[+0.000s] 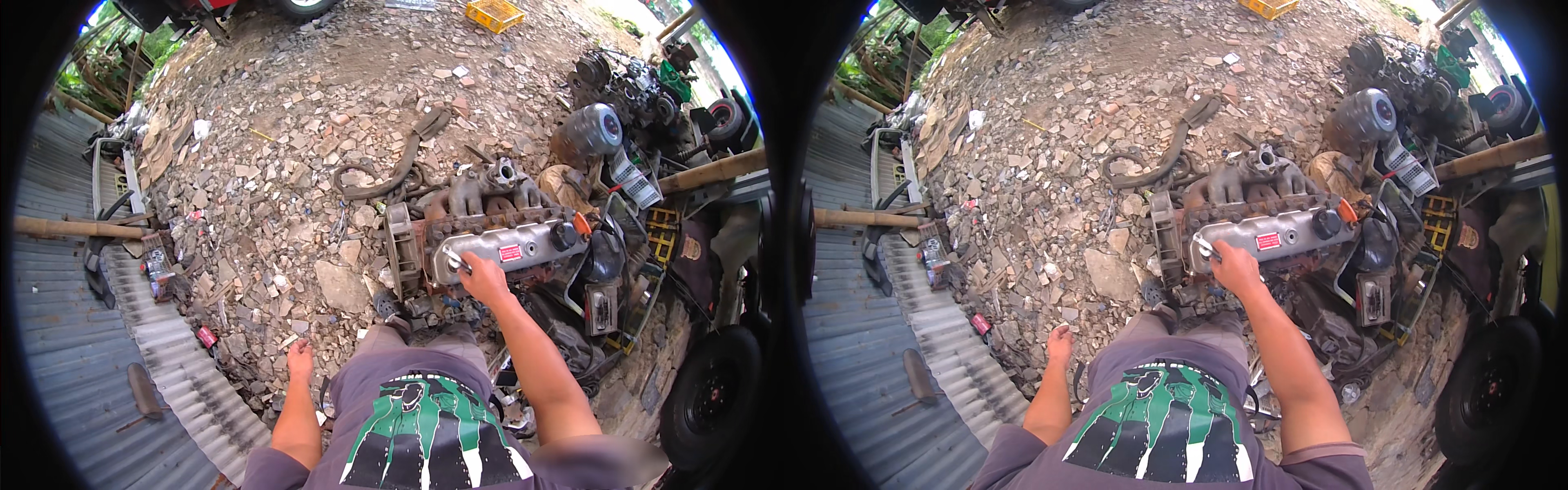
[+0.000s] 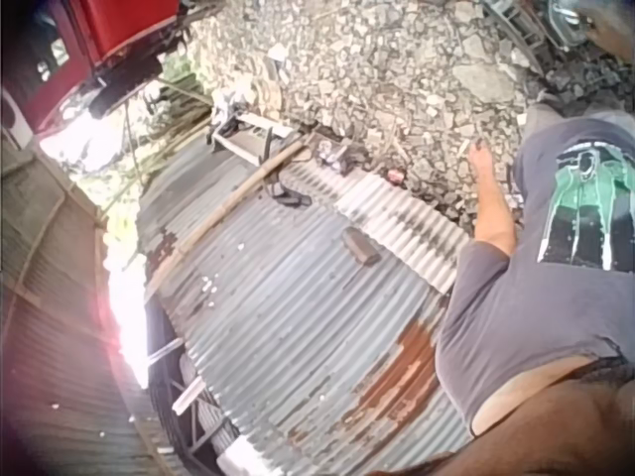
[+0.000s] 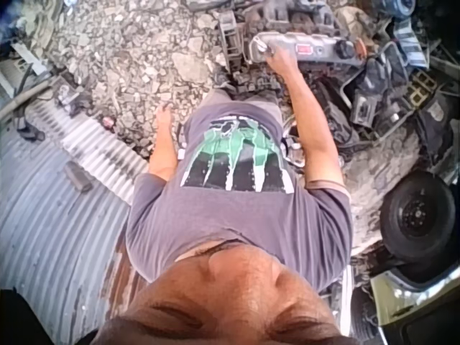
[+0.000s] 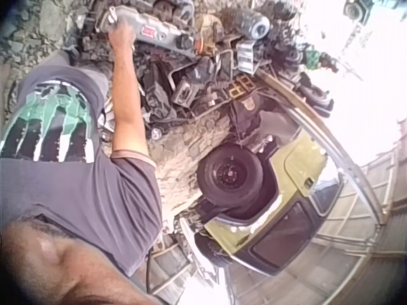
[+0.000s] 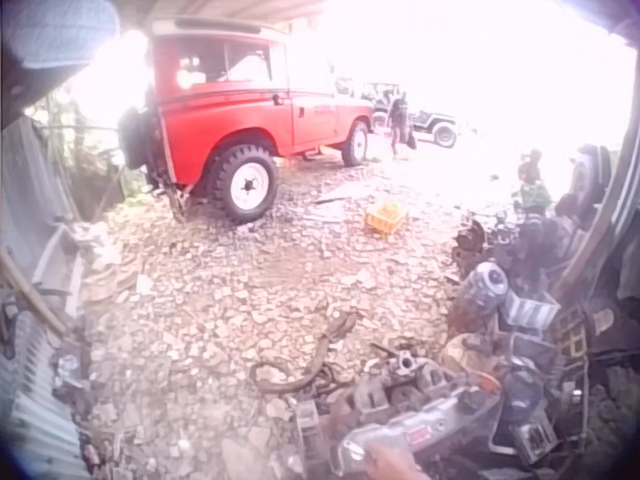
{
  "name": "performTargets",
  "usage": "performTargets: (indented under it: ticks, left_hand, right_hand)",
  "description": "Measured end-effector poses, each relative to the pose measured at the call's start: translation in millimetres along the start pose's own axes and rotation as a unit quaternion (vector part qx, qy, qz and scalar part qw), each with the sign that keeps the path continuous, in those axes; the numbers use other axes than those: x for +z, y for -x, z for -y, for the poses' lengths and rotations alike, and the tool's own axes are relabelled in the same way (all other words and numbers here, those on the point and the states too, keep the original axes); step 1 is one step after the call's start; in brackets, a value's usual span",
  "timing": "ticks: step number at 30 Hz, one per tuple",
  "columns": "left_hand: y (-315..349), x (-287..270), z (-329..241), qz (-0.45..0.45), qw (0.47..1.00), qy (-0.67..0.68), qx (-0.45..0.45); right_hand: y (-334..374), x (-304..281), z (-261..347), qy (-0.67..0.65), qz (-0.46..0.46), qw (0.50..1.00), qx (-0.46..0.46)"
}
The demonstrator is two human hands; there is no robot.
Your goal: The person aligns a silver valve cover onto a dirty engine block and uses a wrench to tighten the bolts. They systematically work around the cover, securing it in place before briefly inspecting the underside of the assembly.
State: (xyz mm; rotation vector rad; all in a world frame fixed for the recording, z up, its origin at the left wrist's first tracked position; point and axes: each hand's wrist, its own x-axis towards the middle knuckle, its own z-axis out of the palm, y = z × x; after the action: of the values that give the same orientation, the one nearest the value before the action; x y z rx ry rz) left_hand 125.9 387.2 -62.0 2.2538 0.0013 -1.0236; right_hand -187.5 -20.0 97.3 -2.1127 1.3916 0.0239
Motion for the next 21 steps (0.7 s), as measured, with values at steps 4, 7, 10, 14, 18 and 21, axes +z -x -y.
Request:
performTargets:
  ticks: [4,7,10,14,18,21]
  left_hand:
    - [5,8,-10,0.003,1.0,-0.005,-0.013]
    - [7,7,-11,0.001,1.0,0.006,-0.009]
    - [9,8,-13,0.0,1.0,-0.001,-0.013]
    - [8,6,-17,0.003,1.0,0.016,-0.023]
    - [10,0,-11,-0.007,1.0,0.007,0.005]
    - [13,1,-10,-0.007,1.0,0.006,-0.003]
  right_hand:
    - [-1,5,-7,0.056,0.034,0.997,0.035]
    - [11,7,2,-0.023,-0.052,0.998,0.015]
    - [8,7,-4,-0.009,-0.008,1.0,-0.029]
    - [-2,8,-1,0.04,0.002,0.999,0.024]
    - [2,8,-6,-0.014,-0.022,0.999,-0.025]
    - [-1,10,-10,0.024,0.002,0.999,-0.031]
